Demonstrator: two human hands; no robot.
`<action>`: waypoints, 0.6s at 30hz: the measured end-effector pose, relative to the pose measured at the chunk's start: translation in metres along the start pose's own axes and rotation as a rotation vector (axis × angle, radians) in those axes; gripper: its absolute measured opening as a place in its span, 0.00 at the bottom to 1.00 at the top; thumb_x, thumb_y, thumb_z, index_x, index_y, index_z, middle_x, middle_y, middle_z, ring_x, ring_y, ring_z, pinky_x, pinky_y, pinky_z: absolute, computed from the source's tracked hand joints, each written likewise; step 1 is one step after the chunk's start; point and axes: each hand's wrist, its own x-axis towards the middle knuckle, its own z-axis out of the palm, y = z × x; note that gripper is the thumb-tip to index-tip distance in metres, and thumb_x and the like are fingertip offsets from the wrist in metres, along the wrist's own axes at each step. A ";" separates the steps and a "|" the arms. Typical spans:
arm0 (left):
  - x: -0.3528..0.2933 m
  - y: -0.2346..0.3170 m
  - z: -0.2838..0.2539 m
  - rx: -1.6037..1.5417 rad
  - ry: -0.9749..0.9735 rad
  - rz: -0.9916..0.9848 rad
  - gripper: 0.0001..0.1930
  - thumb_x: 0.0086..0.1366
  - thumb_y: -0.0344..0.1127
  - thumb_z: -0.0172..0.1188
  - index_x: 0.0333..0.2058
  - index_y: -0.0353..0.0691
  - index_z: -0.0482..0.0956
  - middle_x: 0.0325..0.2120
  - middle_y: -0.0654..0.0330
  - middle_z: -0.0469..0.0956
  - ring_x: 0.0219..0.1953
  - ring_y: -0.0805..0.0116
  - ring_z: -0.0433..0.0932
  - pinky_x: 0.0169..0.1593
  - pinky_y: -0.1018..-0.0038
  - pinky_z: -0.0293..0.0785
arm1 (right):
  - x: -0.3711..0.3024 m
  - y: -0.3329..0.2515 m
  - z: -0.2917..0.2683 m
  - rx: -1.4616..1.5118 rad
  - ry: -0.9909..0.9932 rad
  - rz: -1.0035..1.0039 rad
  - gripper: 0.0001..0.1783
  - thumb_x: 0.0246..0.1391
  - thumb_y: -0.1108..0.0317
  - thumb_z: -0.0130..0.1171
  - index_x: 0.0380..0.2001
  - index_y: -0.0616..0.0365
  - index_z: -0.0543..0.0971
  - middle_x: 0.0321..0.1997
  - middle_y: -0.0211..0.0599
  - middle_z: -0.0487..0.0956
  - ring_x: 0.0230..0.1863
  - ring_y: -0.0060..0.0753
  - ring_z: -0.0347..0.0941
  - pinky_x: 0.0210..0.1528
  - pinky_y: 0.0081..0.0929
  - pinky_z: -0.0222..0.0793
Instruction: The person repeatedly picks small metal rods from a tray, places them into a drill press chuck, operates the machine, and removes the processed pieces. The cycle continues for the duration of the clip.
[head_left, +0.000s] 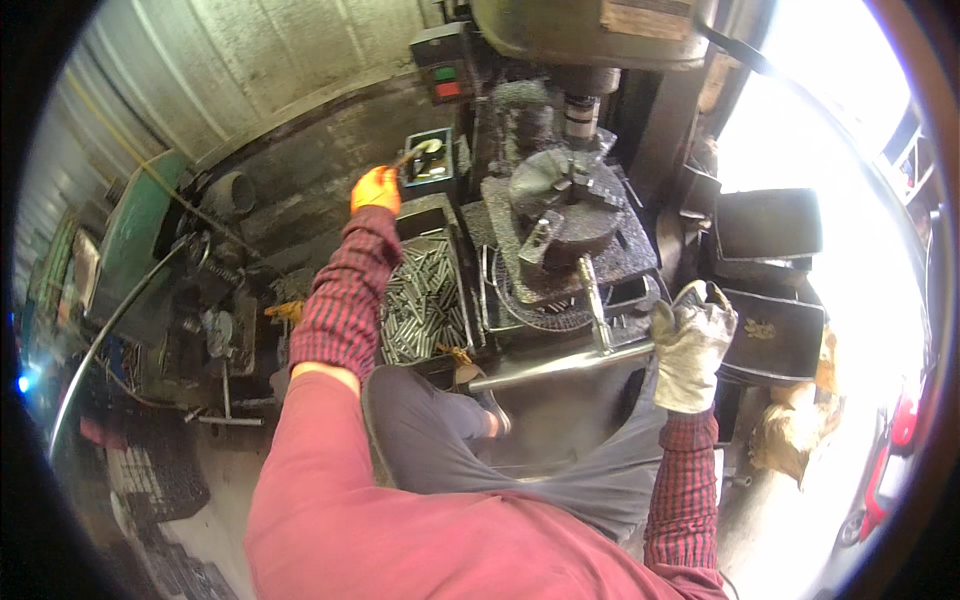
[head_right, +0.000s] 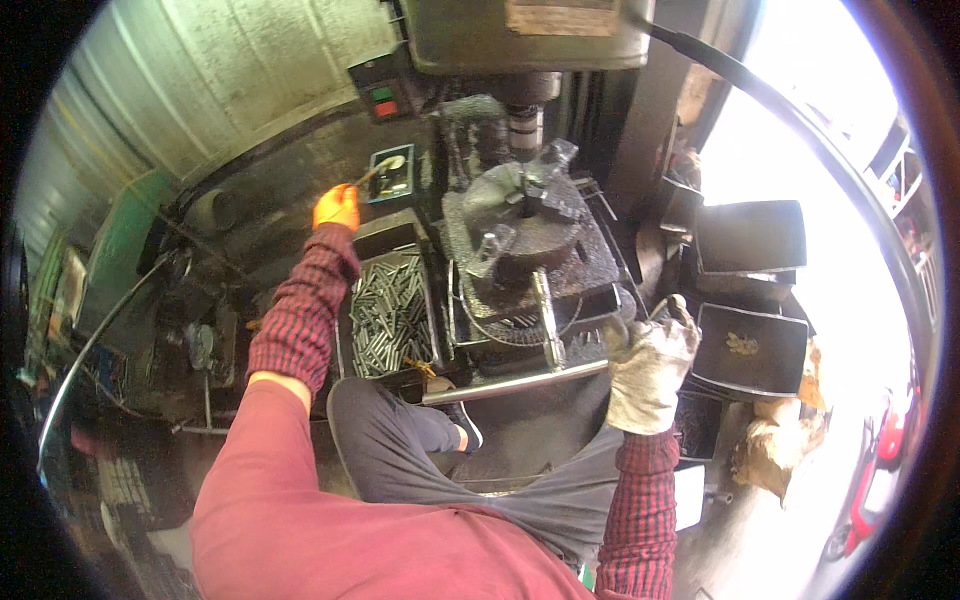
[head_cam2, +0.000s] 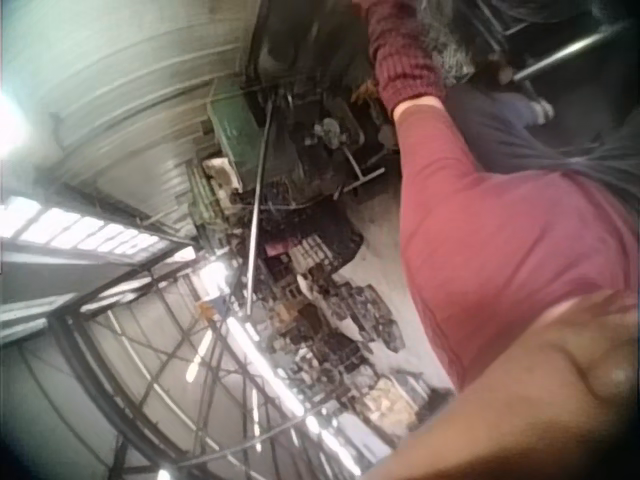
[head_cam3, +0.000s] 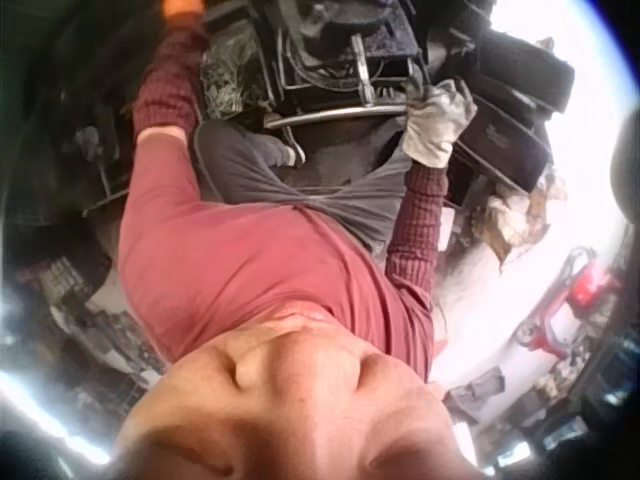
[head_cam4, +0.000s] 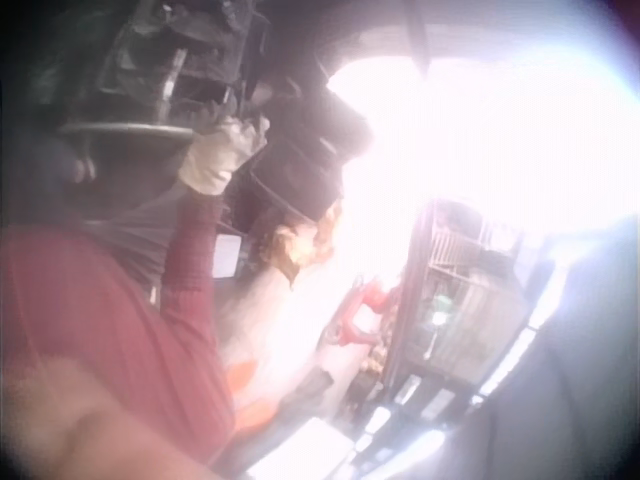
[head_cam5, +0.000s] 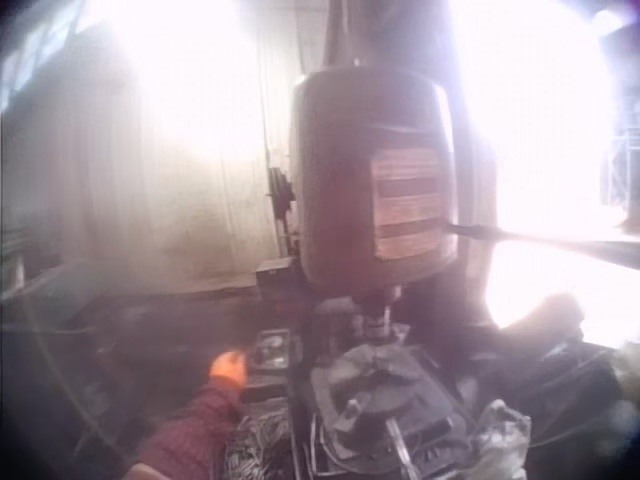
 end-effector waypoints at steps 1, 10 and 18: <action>-0.006 0.007 -0.009 -0.144 0.044 0.031 0.18 0.71 0.44 0.58 0.51 0.39 0.82 0.45 0.51 0.84 0.48 0.55 0.83 0.53 0.63 0.77 | -0.001 0.001 0.001 -0.013 -0.008 -0.007 0.26 0.58 0.46 0.63 0.21 0.60 0.83 0.30 0.52 0.80 0.54 0.58 0.75 0.60 0.55 0.63; -0.119 0.156 -0.029 -0.835 -0.225 0.446 0.13 0.75 0.30 0.57 0.55 0.38 0.80 0.31 0.71 0.74 0.31 0.81 0.69 0.38 0.82 0.68 | 0.001 0.000 -0.005 -0.037 -0.029 -0.020 0.21 0.53 0.53 0.68 0.18 0.59 0.82 0.33 0.47 0.81 0.52 0.54 0.75 0.59 0.53 0.64; -0.085 0.155 -0.009 -0.810 -0.104 0.443 0.09 0.75 0.34 0.58 0.47 0.38 0.84 0.30 0.73 0.74 0.30 0.82 0.69 0.34 0.82 0.66 | 0.001 0.000 -0.007 -0.039 -0.099 0.028 0.23 0.61 0.47 0.60 0.30 0.59 0.83 0.36 0.54 0.81 0.56 0.59 0.73 0.61 0.53 0.62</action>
